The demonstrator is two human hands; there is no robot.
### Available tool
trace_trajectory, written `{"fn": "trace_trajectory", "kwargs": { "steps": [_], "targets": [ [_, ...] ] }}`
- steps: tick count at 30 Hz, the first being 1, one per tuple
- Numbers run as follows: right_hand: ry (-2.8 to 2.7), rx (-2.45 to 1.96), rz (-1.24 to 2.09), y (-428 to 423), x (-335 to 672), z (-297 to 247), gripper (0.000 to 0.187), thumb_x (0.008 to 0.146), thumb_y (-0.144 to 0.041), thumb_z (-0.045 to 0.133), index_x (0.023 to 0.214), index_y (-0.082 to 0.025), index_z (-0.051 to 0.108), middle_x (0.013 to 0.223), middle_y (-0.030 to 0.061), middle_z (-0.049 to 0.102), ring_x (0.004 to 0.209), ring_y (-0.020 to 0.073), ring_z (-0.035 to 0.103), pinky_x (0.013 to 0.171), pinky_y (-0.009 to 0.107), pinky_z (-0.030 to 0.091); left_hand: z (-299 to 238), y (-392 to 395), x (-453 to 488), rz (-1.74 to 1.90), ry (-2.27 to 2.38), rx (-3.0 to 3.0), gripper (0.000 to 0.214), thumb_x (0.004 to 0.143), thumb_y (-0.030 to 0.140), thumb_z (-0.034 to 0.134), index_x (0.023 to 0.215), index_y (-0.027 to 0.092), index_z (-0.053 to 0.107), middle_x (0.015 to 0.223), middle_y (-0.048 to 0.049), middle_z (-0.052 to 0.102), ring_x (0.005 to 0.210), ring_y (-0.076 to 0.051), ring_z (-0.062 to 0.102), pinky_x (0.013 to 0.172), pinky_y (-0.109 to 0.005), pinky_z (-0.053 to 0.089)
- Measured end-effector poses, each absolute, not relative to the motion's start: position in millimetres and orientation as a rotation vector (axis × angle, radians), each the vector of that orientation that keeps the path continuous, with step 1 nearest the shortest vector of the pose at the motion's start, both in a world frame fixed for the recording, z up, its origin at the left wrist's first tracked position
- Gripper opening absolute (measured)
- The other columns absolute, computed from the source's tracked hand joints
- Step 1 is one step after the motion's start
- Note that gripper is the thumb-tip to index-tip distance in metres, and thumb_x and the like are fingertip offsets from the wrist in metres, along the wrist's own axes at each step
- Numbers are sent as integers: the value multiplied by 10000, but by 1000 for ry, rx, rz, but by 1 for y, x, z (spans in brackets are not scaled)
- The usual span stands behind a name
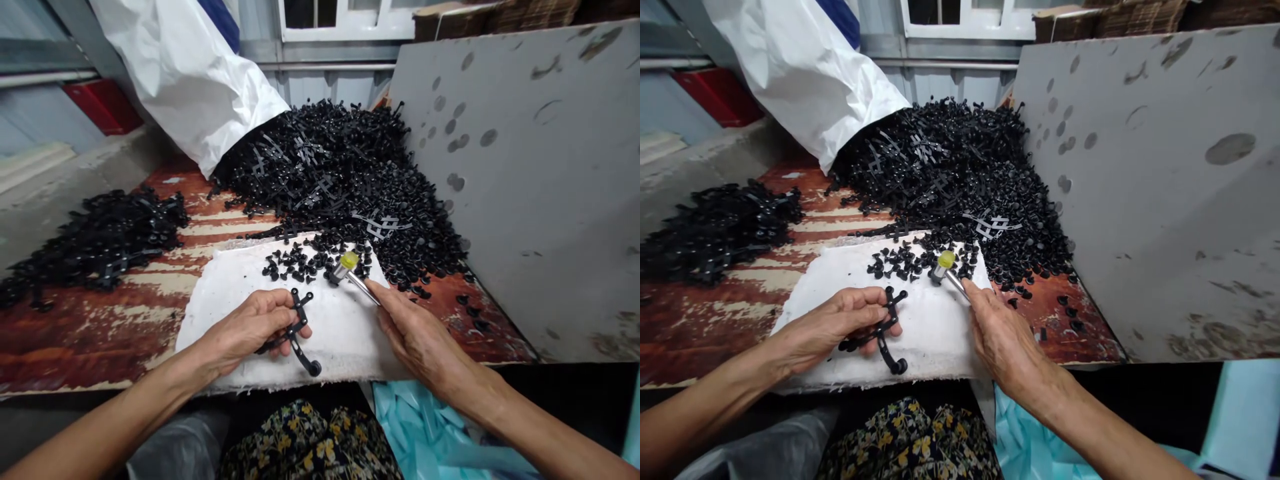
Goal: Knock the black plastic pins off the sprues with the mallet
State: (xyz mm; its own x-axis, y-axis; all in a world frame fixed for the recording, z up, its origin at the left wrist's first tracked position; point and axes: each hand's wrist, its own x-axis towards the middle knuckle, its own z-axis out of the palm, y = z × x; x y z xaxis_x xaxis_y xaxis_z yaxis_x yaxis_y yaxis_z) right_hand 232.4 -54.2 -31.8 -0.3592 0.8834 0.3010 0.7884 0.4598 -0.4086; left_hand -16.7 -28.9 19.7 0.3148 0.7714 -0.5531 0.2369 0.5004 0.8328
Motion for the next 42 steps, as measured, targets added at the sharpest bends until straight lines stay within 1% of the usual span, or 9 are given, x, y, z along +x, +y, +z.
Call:
{"fn": "trace_trajectory", "kwargs": {
  "steps": [3,5,11,19,23,29,32,35,42],
  "targets": [
    [-2300,-1340,388,-55,226,-22,521,884,-56,383,1384,-159,485,999,143,720,895,271,715,788,448,592,15,-28,-19,462,1223,1036,371,704,478,703,731,146,541,711,-49,712,426,-57,513,419,-178,330],
    [-2286,-1289,464,-54,223,-19,512,895,-53,372,1387,-155,476,1028,149,713,890,254,713,797,429,590,12,-26,-23,475,1215,1046,393,726,507,691,720,141,545,693,-44,705,416,-51,503,404,-170,317],
    [-2208,-1284,336,-50,225,-28,516,894,-76,390,1390,-185,482,1094,136,716,1004,276,692,935,509,524,10,-22,-27,478,1230,1051,405,704,508,715,676,141,545,638,-29,680,387,-50,487,377,-169,334],
    [-2283,-1287,375,-58,219,-23,540,912,-75,356,1434,-200,414,1020,125,684,811,228,691,697,362,585,8,-21,-30,496,1249,1086,430,686,538,715,667,148,535,613,-18,665,376,-46,475,353,-158,322],
    [-2354,-1322,303,-55,214,-28,567,864,-52,353,1423,-129,407,933,129,661,663,219,646,588,368,562,6,-23,-38,508,1275,1059,458,666,561,728,674,145,536,596,-5,653,369,-40,470,341,-144,306],
    [-2426,-1317,433,-42,196,-26,562,833,-38,389,1381,-121,482,934,132,675,708,222,673,675,392,587,4,-26,-40,517,1264,1035,451,675,546,732,664,143,530,583,-3,649,360,-32,457,327,-133,299],
    [-2278,-1211,455,-42,196,-24,510,874,-49,369,1363,-101,504,1076,181,697,936,261,699,824,433,582,5,-23,-37,517,1260,1050,419,687,512,728,658,139,538,582,-8,650,353,-33,456,314,-132,302],
    [-2084,-1209,469,-49,204,-25,442,925,-118,403,1350,-99,525,1266,195,656,1147,269,643,968,436,527,6,-17,-32,520,1240,1078,361,711,453,716,662,134,553,584,-15,656,345,-36,464,303,-130,308],
    [-1868,-1436,624,-67,219,-30,420,941,-284,461,1324,-154,578,1287,131,668,1164,271,642,991,426,511,5,-9,-20,520,1254,1050,233,827,267,600,647,127,556,559,-12,649,314,-36,462,270,-116,294]
  ]
}}
